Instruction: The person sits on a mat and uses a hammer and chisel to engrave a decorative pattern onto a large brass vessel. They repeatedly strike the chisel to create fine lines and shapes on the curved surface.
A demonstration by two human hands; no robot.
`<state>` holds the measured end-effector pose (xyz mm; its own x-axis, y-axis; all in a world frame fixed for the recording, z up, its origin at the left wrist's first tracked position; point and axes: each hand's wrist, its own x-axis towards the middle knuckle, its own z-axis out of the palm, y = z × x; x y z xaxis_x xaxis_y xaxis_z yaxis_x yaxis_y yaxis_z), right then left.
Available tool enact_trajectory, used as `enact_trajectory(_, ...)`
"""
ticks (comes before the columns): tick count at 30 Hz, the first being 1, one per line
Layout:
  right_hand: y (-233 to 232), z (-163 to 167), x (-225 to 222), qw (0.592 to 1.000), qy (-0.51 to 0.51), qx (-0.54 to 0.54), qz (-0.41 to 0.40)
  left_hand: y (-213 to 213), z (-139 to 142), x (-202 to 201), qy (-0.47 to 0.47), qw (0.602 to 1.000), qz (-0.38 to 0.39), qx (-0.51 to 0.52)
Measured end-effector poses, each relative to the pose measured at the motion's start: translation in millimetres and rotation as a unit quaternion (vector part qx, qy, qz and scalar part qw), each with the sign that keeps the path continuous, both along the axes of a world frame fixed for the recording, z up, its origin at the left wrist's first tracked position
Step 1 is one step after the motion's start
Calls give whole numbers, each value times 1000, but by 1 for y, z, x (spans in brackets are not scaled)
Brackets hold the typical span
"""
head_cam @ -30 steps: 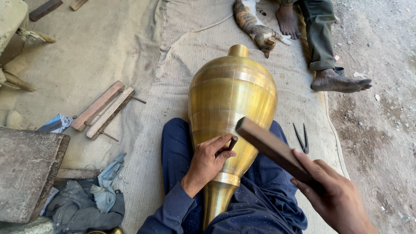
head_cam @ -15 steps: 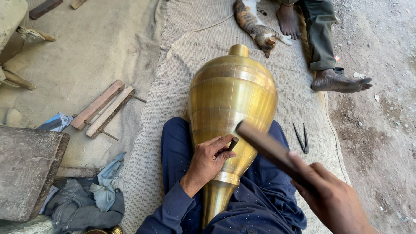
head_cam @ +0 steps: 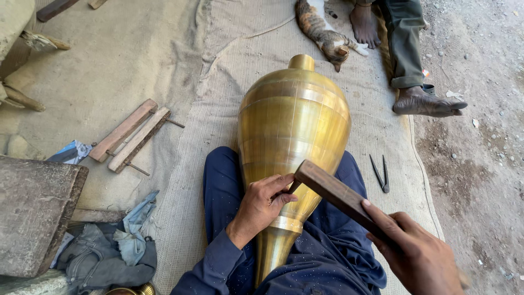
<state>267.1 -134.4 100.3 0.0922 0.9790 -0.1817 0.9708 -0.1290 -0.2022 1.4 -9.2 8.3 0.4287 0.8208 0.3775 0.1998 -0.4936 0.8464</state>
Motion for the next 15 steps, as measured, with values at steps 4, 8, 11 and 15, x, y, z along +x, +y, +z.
enact_trajectory(4, -1, -10, 2, 998, 43, -37, -29, 1, 2, -1, 13, 1000, -4, 12)
enact_trajectory(8, -11, -22, 9, 947, 248, 205, 19, 3, 8, -2, -3, 999, -17, 38)
enact_trajectory(11, -18, -30, 15, 985, 146, 72, -50, 3, 12, -6, 36, 999, -16, -6)
enact_trajectory(15, -25, -43, 17, 953, 261, 149, -24, 5, 15, -6, 32, 999, -37, 21)
